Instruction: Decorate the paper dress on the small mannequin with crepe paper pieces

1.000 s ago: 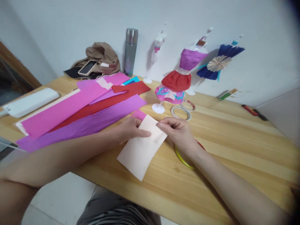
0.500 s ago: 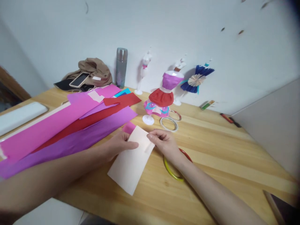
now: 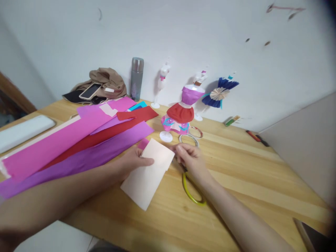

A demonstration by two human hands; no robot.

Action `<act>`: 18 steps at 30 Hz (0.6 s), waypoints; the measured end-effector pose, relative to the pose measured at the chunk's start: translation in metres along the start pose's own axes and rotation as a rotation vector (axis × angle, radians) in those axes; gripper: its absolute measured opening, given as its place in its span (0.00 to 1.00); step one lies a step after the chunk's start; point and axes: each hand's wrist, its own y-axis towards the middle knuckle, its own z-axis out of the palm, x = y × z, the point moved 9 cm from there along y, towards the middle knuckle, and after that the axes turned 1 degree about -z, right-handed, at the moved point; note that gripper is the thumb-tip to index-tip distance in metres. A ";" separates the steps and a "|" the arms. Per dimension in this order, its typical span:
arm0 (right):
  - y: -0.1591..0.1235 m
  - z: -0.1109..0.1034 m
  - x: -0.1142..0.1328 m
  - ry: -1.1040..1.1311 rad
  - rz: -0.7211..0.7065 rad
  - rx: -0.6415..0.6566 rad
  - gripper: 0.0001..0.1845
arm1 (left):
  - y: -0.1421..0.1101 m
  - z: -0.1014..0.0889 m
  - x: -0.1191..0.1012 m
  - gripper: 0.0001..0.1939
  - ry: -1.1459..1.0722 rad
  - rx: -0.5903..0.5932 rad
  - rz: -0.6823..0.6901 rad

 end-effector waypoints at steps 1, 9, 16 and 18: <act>0.000 -0.005 0.003 -0.023 -0.003 -0.028 0.23 | 0.000 0.000 -0.003 0.23 -0.014 -0.009 0.020; 0.000 -0.012 0.027 -0.419 -0.030 0.189 0.14 | 0.001 -0.001 -0.005 0.31 -0.070 -0.048 0.052; -0.048 -0.036 -0.002 -1.096 0.126 0.281 0.20 | 0.001 -0.002 -0.001 0.29 -0.094 -0.042 0.022; -0.059 -0.042 -0.014 -1.098 0.162 0.274 0.24 | 0.000 0.000 0.000 0.29 -0.119 -0.017 0.007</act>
